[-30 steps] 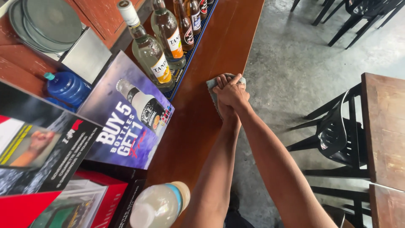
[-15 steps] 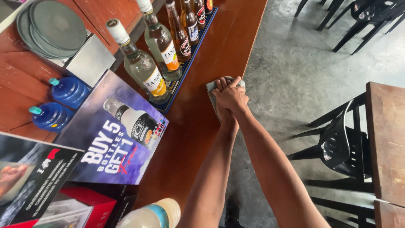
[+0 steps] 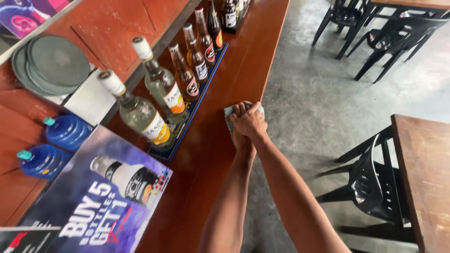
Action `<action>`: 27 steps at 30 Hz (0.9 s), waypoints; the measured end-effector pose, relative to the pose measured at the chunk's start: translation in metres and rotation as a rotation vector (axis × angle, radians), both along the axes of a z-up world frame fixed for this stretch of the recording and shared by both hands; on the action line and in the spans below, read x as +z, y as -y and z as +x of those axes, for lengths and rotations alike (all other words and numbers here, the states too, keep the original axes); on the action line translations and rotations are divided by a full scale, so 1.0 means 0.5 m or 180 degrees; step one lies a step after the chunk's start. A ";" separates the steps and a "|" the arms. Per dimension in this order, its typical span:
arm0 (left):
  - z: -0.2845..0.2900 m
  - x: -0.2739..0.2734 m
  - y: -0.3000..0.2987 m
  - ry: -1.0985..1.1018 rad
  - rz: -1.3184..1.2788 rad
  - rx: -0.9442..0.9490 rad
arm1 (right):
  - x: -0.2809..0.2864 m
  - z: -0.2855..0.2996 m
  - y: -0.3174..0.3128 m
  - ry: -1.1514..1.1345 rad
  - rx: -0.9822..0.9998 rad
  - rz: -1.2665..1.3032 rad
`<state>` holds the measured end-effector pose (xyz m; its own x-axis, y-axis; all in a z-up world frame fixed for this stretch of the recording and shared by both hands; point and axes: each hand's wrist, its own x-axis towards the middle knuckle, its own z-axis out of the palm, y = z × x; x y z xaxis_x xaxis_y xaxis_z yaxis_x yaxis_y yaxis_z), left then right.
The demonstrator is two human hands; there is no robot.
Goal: Wiping down the bar counter and organizing bottles in a restaurant.
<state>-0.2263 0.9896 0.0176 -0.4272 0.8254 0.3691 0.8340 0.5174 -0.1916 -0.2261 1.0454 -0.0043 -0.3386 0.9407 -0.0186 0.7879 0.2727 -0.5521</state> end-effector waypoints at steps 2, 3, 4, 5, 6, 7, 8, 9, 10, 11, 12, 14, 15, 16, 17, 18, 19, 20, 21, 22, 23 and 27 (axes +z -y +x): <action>-0.009 0.011 -0.019 -0.0024 0.0045 -0.0029 | -0.038 -0.017 -0.039 -0.0128 0.0169 0.0301; -0.014 0.019 -0.027 -0.0033 0.0062 -0.0045 | -0.072 -0.028 -0.058 -0.0139 0.0158 0.0331; -0.018 0.025 -0.035 -0.0042 0.0078 -0.0062 | -0.107 -0.040 -0.078 -0.0358 0.0275 0.0710; -0.019 0.029 -0.043 -0.0050 0.0092 -0.0082 | -0.142 -0.050 -0.099 -0.0573 0.0387 0.1088; -0.025 0.025 -0.061 -0.0059 0.0106 -0.0103 | -0.065 -0.037 -0.079 -0.0581 0.0372 0.1117; -0.027 0.017 -0.074 -0.0060 0.0114 -0.0121 | 0.008 -0.021 -0.054 -0.0336 0.0150 0.0519; -0.025 0.007 -0.086 -0.0061 0.0121 -0.0140 | 0.079 -0.006 -0.027 -0.0093 -0.0087 -0.0074; -0.026 0.003 -0.091 -0.0055 0.0111 -0.0146 | 0.088 -0.006 -0.029 -0.0091 -0.0088 -0.0072; -0.027 -0.002 -0.095 -0.0049 0.0100 -0.0152 | 0.096 -0.006 -0.031 -0.0175 -0.0087 -0.0107; -0.031 -0.009 -0.096 -0.0043 0.0081 -0.0149 | 0.102 -0.008 -0.030 -0.0259 -0.0077 -0.0150; -0.034 -0.015 -0.097 -0.0037 0.0062 -0.0145 | 0.085 -0.012 -0.044 -0.0257 -0.0069 -0.0157; -0.039 -0.027 -0.097 -0.0021 0.0021 -0.0133 | 0.052 -0.019 -0.070 -0.0390 -0.0008 0.0054; -0.062 -0.040 -0.102 -0.0012 -0.0005 -0.0134 | 0.054 -0.020 -0.072 -0.0386 -0.0004 0.0040; -0.064 -0.049 -0.105 -0.0004 -0.0031 -0.0135 | 0.057 -0.021 -0.074 -0.0333 -0.0020 0.0031; -0.046 -0.046 -0.120 0.0005 -0.0057 -0.0143 | 0.060 -0.020 -0.078 -0.0279 -0.0042 0.0022; -0.045 -0.050 -0.121 0.0011 -0.0070 -0.0145 | 0.060 -0.020 -0.076 -0.0274 -0.0045 0.0009; -0.045 -0.052 -0.127 -0.0113 -0.0050 -0.0129 | 0.062 -0.019 -0.079 -0.0320 -0.0032 0.0070; -0.045 -0.054 -0.131 -0.0236 -0.0030 -0.0113 | 0.065 -0.019 -0.080 -0.0366 -0.0019 0.0132; -0.046 -0.057 -0.133 -0.0242 -0.0027 -0.0111 | 0.059 -0.022 -0.087 -0.0372 -0.0017 0.0135; -0.048 -0.060 -0.135 -0.0274 0.0064 -0.0089 | 0.053 -0.025 -0.093 -0.0405 -0.0006 0.0103; -0.049 -0.064 -0.138 -0.0307 0.0155 -0.0079 | 0.048 -0.027 -0.101 -0.0437 -0.0006 0.0072; -0.057 -0.069 -0.167 -0.0037 0.0119 -0.0114 | 0.085 -0.023 -0.096 -0.0382 -0.0083 0.0080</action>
